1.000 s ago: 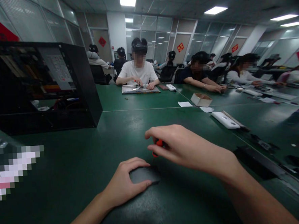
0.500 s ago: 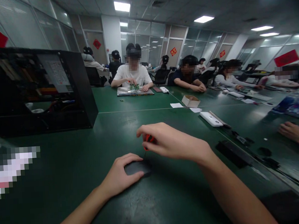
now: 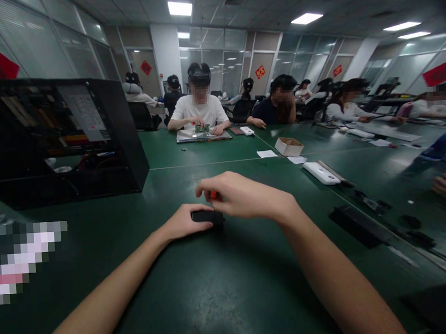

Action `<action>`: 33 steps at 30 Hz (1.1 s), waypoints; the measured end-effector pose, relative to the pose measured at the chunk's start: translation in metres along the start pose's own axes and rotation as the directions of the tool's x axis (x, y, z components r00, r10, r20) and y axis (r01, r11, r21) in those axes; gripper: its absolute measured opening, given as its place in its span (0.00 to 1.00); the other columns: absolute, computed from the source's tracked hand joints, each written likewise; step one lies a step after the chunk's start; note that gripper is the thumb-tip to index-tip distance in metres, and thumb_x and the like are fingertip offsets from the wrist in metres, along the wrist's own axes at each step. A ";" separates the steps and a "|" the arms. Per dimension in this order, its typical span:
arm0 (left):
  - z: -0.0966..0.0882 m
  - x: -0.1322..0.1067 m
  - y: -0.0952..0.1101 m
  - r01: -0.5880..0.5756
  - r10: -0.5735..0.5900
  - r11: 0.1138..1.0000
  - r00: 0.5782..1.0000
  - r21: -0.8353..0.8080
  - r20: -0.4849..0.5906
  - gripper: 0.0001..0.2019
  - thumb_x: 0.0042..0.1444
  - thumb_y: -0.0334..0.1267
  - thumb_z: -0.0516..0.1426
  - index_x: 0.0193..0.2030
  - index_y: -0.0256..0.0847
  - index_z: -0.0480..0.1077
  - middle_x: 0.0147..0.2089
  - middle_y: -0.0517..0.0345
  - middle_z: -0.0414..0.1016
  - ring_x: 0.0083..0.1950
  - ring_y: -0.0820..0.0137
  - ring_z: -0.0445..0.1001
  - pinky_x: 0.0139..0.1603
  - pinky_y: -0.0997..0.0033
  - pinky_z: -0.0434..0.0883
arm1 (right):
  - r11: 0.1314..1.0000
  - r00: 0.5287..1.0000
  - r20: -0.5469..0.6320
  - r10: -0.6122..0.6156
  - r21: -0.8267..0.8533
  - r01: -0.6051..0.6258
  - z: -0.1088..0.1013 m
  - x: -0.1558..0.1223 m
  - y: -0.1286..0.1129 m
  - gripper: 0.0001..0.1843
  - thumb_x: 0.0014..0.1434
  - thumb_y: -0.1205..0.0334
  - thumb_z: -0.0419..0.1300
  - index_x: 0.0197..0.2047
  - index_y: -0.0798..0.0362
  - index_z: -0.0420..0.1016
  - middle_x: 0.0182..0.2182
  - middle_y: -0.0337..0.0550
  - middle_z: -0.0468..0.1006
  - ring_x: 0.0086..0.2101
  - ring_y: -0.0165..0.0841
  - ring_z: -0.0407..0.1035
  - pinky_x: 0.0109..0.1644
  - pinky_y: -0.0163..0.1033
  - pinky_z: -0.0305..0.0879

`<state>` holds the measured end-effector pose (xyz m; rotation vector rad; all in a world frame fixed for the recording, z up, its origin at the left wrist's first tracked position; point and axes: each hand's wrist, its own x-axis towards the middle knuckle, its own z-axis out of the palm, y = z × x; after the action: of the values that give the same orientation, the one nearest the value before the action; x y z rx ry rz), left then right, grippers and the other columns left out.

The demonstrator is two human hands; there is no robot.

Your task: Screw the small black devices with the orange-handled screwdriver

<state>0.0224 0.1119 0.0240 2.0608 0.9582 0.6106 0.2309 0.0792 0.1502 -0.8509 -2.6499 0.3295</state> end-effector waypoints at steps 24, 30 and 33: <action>0.002 0.029 -0.018 -0.098 0.108 0.991 0.988 0.088 -0.112 0.19 0.53 0.37 0.65 0.53 0.40 0.76 0.52 0.52 0.80 0.51 0.58 0.78 0.57 0.60 0.72 | 0.994 0.974 -0.214 0.079 -0.054 -0.092 -0.007 0.020 0.041 0.08 0.62 0.69 0.59 0.45 0.54 0.73 0.38 0.44 0.79 0.38 0.33 0.72 0.42 0.35 0.60; 0.002 0.029 -0.021 -0.098 0.105 0.993 0.988 0.070 -0.110 0.19 0.54 0.39 0.66 0.53 0.40 0.75 0.51 0.53 0.81 0.51 0.59 0.78 0.57 0.60 0.72 | 0.997 0.986 -0.153 0.073 0.027 -0.070 -0.003 0.024 0.037 0.08 0.62 0.70 0.59 0.45 0.55 0.73 0.37 0.43 0.80 0.37 0.31 0.72 0.41 0.34 0.61; 0.001 0.029 -0.021 -0.107 0.114 0.992 0.988 0.069 -0.103 0.18 0.55 0.40 0.66 0.53 0.40 0.76 0.51 0.53 0.81 0.51 0.59 0.78 0.56 0.61 0.72 | 0.996 0.986 -0.137 0.093 0.007 -0.093 0.000 0.025 0.039 0.08 0.62 0.70 0.59 0.45 0.55 0.74 0.38 0.43 0.79 0.37 0.32 0.72 0.41 0.35 0.61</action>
<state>0.0318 0.1433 0.0095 2.1668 0.9384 0.7640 0.2317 0.1254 0.1439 -0.9631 -2.4889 0.2841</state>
